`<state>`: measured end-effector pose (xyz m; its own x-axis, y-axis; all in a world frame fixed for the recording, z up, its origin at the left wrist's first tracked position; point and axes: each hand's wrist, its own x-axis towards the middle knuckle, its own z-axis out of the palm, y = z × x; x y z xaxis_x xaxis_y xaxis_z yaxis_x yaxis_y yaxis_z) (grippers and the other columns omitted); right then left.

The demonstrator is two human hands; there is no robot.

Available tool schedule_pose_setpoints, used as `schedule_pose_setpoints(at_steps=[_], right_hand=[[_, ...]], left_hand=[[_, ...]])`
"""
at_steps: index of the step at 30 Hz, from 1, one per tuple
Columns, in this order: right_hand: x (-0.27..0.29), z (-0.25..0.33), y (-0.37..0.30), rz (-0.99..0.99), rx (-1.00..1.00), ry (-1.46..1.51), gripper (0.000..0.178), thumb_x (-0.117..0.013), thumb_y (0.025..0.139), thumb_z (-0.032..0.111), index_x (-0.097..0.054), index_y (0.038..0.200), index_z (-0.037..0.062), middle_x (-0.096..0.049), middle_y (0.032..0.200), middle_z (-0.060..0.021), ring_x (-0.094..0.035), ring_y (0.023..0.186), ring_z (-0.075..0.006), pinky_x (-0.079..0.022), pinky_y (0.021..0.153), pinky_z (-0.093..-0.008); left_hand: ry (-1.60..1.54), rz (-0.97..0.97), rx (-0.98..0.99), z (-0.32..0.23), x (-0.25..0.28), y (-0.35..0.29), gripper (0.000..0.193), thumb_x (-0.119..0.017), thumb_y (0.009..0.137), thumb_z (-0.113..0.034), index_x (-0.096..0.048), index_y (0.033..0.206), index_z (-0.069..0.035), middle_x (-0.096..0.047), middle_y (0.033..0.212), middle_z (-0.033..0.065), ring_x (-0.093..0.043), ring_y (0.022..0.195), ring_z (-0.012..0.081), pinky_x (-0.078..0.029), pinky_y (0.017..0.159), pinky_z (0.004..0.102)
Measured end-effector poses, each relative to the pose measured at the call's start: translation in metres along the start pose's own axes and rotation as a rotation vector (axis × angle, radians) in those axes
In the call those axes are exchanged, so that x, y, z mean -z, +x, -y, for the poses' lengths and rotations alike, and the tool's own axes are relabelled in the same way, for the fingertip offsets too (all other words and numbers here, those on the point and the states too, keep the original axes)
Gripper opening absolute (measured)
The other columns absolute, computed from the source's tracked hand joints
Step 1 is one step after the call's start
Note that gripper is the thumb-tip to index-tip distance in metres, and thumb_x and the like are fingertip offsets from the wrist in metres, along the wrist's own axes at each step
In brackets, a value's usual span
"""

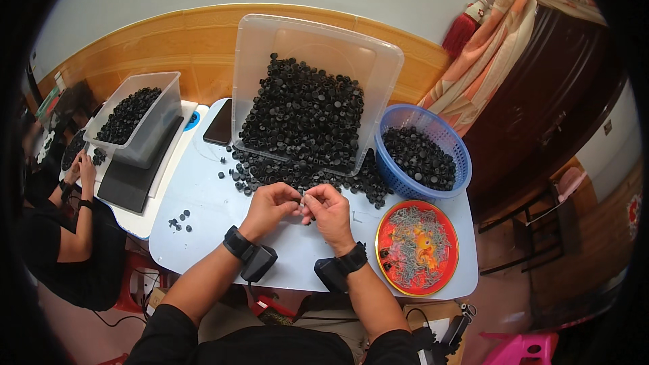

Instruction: Assembling small black plastic parts by hand at a workbench.

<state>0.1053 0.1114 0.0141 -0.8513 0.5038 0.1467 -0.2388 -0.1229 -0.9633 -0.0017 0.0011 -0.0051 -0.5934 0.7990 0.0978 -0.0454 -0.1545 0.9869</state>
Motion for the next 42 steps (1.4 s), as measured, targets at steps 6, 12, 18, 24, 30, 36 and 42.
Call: schedule_pose_setpoints(at_steps=[6, 12, 18, 24, 30, 36, 42], right_hand=[[0.003, -0.001, 0.0, -0.052, 0.045, -0.131, 0.004, -0.056, 0.084, 0.002, -0.056, 0.086, -0.0015, -0.056, 0.077, -0.0043, -0.052, 0.058, -0.0068, -0.045, 0.047, -0.0192], [0.001, -0.002, 0.0, -0.059, 0.163, -0.198, 0.003, -0.058, 0.083, 0.001, -0.058, 0.085, -0.0007, -0.053, 0.08, -0.0011, -0.049, 0.057, -0.0047, -0.043, 0.048, -0.0171], [0.0, -0.008, 0.0, -0.092, 0.275, -0.272, 0.003, -0.058, 0.082, 0.002, -0.057, 0.082, 0.0, -0.053, 0.079, -0.0011, -0.053, 0.063, -0.0057, -0.044, 0.052, -0.0174], [-0.003, -0.006, -0.002, -0.103, 0.326, -0.314, 0.003, -0.058, 0.081, 0.0, -0.055, 0.082, -0.0013, -0.052, 0.08, -0.0036, -0.054, 0.067, -0.0083, -0.045, 0.057, -0.0193], [-0.002, -0.007, -0.002, -0.107, 0.372, -0.378, 0.003, -0.058, 0.08, -0.001, -0.055, 0.082, -0.0009, -0.052, 0.079, -0.005, -0.053, 0.067, -0.0101, -0.044, 0.059, -0.0218], [-0.001, -0.007, -0.002, -0.099, 0.393, -0.4, 0.004, -0.058, 0.08, -0.002, -0.055, 0.082, -0.0009, -0.052, 0.079, -0.0052, -0.053, 0.067, -0.0102, -0.044, 0.059, -0.0218], [-0.001, -0.004, -0.003, -0.097, 0.385, -0.391, 0.004, -0.058, 0.079, -0.002, -0.055, 0.081, -0.0008, -0.053, 0.079, -0.0054, -0.053, 0.067, -0.0102, -0.044, 0.058, -0.0216]], left_hand=[[-0.23, 0.053, 0.12, -0.008, -0.002, -0.005, 0.016, -0.057, 0.079, 0.006, -0.059, 0.095, 0.004, -0.063, 0.087, 0.011, -0.063, 0.075, 0.0145, -0.053, 0.068, 0.0234], [-0.272, 0.089, 0.137, -0.008, -0.003, -0.005, 0.018, -0.056, 0.083, 0.003, -0.059, 0.1, 0.005, -0.063, 0.086, 0.0125, -0.064, 0.072, 0.0158, -0.053, 0.068, 0.0231], [-0.35, 0.123, 0.173, -0.012, -0.003, -0.007, 0.016, -0.055, 0.084, 0.001, -0.058, 0.099, 0.005, -0.063, 0.086, 0.0135, -0.065, 0.072, 0.0171, -0.054, 0.066, 0.0237], [-0.335, 0.159, 0.189, -0.011, -0.001, -0.007, 0.015, -0.056, 0.085, -0.002, -0.058, 0.098, 0.004, -0.064, 0.081, 0.0126, -0.062, 0.065, 0.014, -0.052, 0.057, 0.0214], [-0.287, 0.175, 0.185, -0.012, -0.001, -0.007, 0.013, -0.055, 0.085, -0.003, -0.058, 0.097, 0.003, -0.064, 0.078, 0.0115, -0.06, 0.062, 0.0117, -0.05, 0.053, 0.02], [-0.301, 0.175, 0.183, -0.013, -0.002, -0.007, 0.012, -0.054, 0.085, -0.002, -0.057, 0.096, 0.003, -0.063, 0.077, 0.0106, -0.059, 0.061, 0.0105, -0.048, 0.054, 0.0194], [-0.295, 0.163, 0.172, -0.013, -0.001, -0.007, 0.011, -0.054, 0.085, -0.002, -0.056, 0.095, 0.002, -0.063, 0.077, 0.0098, -0.059, 0.061, 0.0099, -0.048, 0.054, 0.0192]])
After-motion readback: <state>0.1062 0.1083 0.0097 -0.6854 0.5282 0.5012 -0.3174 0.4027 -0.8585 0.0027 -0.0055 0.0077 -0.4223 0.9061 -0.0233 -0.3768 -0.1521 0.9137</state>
